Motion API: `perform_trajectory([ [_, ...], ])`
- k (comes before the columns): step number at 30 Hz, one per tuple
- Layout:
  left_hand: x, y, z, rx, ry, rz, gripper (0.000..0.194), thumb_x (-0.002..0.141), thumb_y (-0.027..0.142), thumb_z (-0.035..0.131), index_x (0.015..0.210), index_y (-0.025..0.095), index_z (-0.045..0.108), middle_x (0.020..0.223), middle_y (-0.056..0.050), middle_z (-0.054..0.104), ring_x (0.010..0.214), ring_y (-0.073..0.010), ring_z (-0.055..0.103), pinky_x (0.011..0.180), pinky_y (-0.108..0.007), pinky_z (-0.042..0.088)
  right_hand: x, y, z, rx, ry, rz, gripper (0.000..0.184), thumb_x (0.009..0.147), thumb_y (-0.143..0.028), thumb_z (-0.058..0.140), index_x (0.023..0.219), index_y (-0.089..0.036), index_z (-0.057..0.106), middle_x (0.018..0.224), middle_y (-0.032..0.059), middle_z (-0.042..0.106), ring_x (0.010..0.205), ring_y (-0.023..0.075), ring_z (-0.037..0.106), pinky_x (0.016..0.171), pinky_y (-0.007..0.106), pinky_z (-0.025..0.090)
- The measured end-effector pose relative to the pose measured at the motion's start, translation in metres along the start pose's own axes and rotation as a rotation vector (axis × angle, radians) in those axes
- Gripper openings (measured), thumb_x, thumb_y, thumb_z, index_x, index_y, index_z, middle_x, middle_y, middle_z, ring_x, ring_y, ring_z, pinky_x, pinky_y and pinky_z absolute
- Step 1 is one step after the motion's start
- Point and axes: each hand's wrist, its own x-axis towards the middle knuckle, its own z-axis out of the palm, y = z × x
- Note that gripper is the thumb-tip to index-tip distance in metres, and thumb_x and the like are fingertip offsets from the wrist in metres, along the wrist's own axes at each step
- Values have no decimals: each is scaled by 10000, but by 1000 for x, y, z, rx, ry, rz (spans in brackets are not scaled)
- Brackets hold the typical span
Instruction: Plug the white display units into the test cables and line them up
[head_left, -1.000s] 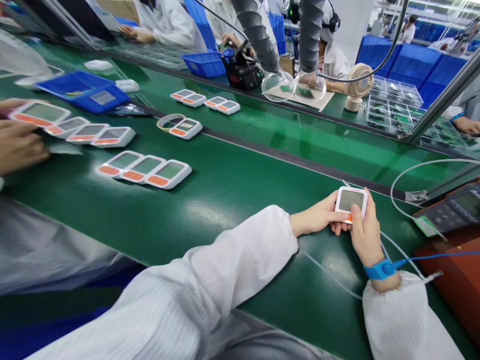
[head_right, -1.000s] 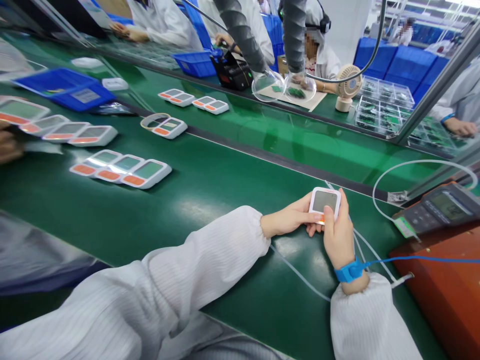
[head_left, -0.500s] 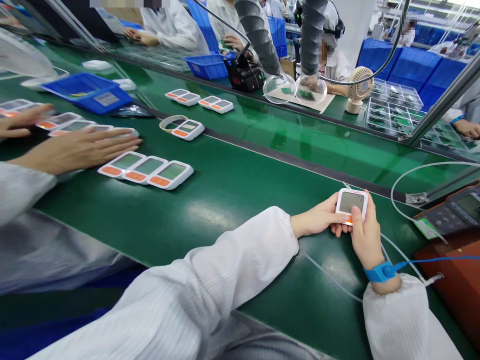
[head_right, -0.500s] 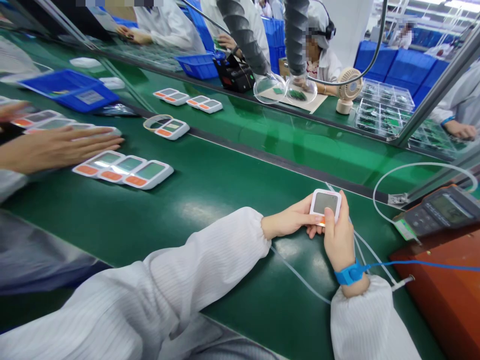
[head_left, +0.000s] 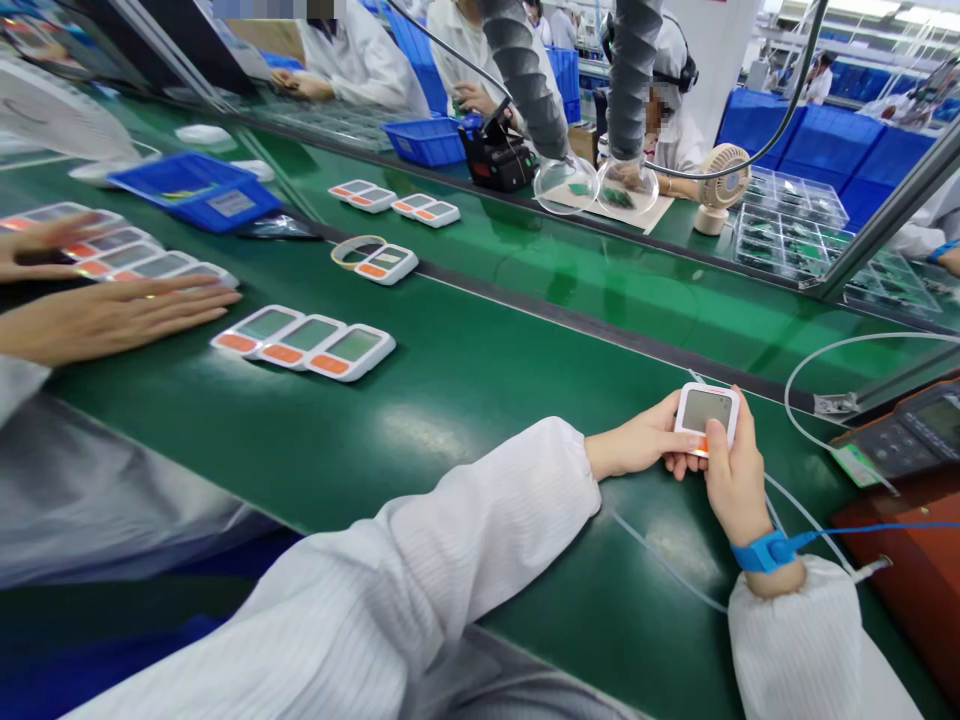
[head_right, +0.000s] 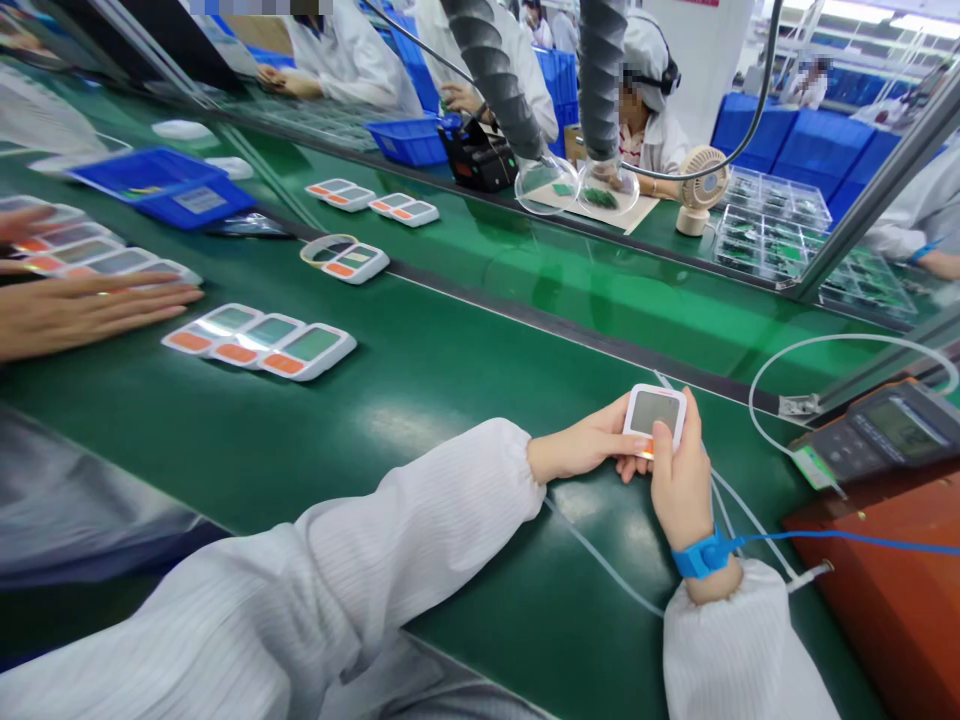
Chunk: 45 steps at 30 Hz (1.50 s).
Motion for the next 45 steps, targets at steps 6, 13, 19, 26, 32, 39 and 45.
perform_trajectory([
  [6, 0, 0, 0, 5, 0, 6, 708, 801, 438, 767, 1327, 178, 369, 716, 26, 667, 508, -106, 594, 492, -219, 445, 0, -1, -1, -8, 1, 18, 680, 1050, -581, 423, 1539, -110, 432, 1266, 151, 597, 988, 236, 658, 723, 272, 562],
  [13, 0, -2, -1, 19, 22, -4, 669, 799, 437, 767, 1294, 183, 396, 712, 23, 670, 508, -107, 600, 486, -214, 411, 0, -2, -1, -18, -8, 19, 687, 1048, -581, 420, 1547, -108, 420, 1247, 156, 604, 928, 230, 666, 747, 287, 567],
  [19, 1, -4, -2, 4, 21, 1, 701, 795, 443, 775, 1319, 184, 388, 714, 24, 667, 515, -106, 598, 489, -212, 419, 1, -2, -1, -21, -11, 27, 681, 1041, -572, 423, 1541, -110, 424, 1230, 147, 614, 891, 222, 668, 723, 279, 561],
  [26, 1, -6, -3, 34, -10, 19, 757, 819, 454, 764, 1388, 180, 346, 732, 27, 658, 528, -104, 602, 502, -218, 445, -1, -1, -1, 17, -19, 47, 679, 1042, -541, 438, 1559, -103, 395, 1098, 127, 653, 739, 201, 650, 630, 271, 539],
  [32, 0, -7, -3, 77, -1, 28, 807, 833, 476, 757, 1444, 179, 322, 766, 25, 645, 561, -101, 602, 521, -222, 450, -1, -4, -3, -41, -49, 38, 704, 1046, -572, 418, 1583, -120, 365, 987, 109, 664, 642, 206, 629, 559, 264, 493],
  [39, 1, -8, -1, 162, 13, -11, 854, 867, 415, 724, 1561, 195, 279, 770, 19, 660, 597, -108, 619, 583, -246, 478, 15, -16, -43, -589, 312, -89, 669, 1054, -579, 399, 1540, -121, 443, 1113, 179, 630, 767, 311, 649, 638, 333, 477],
  [45, 1, -6, 0, 226, 61, -42, 651, 899, 317, 671, 1485, 174, 424, 773, 25, 651, 604, -93, 606, 619, -253, 508, 26, 13, -63, -851, 248, -19, 473, 1000, -311, 438, 1358, -41, 588, 1083, 217, 616, 843, 330, 623, 658, 361, 479],
])
